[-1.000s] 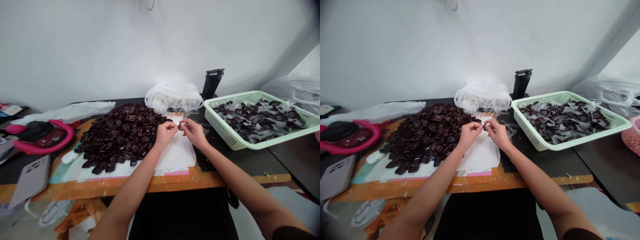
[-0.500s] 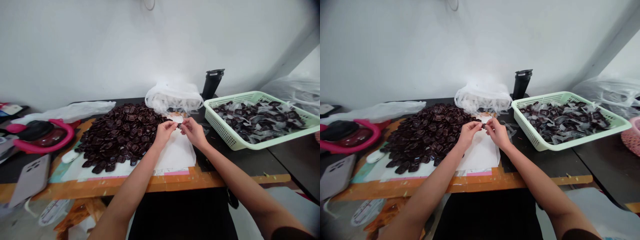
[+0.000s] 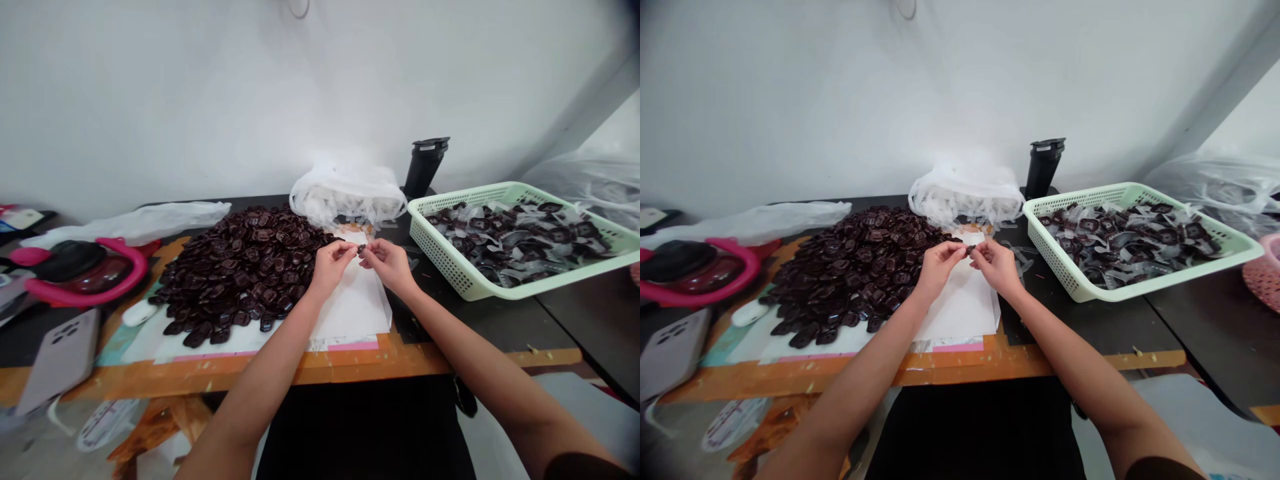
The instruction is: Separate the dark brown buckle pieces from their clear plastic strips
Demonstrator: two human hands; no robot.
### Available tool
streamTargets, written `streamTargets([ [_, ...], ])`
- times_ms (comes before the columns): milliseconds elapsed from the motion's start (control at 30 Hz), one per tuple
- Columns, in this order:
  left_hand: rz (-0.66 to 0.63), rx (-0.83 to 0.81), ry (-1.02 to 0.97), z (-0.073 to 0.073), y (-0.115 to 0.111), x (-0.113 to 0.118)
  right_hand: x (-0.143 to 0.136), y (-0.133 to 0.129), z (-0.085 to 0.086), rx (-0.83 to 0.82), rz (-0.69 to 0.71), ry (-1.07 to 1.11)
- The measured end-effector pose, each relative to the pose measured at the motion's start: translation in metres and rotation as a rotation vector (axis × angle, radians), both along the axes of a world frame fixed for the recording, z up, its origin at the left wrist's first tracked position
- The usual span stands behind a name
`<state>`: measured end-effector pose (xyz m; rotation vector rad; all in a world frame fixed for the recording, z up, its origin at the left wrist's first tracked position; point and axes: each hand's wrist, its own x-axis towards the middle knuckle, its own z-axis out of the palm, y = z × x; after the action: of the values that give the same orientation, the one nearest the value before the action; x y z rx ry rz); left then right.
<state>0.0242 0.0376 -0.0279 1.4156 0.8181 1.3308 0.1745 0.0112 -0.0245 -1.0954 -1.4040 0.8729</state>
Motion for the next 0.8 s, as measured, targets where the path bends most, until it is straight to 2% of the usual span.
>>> streamTargets([
  [200,-0.037,-0.084,-0.026,-0.003,0.001,0.000,0.005,-0.001,0.000,0.142,-0.110,-0.287],
  [367,-0.026,-0.094,-0.037,-0.004,0.003,-0.001,0.006,-0.002,0.002,0.214,-0.118,-0.366],
  [633,0.019,0.076,0.175,-0.004,0.001,-0.002,0.006,-0.004,0.005,0.228,-0.013,-0.363],
  [733,0.052,0.156,0.279,-0.003,-0.003,0.000,0.006,-0.006,0.010,0.348,0.006,-0.576],
  [800,0.038,0.161,0.297,-0.003,-0.004,0.001,0.006,-0.007,0.013,0.413,-0.087,-0.733],
])
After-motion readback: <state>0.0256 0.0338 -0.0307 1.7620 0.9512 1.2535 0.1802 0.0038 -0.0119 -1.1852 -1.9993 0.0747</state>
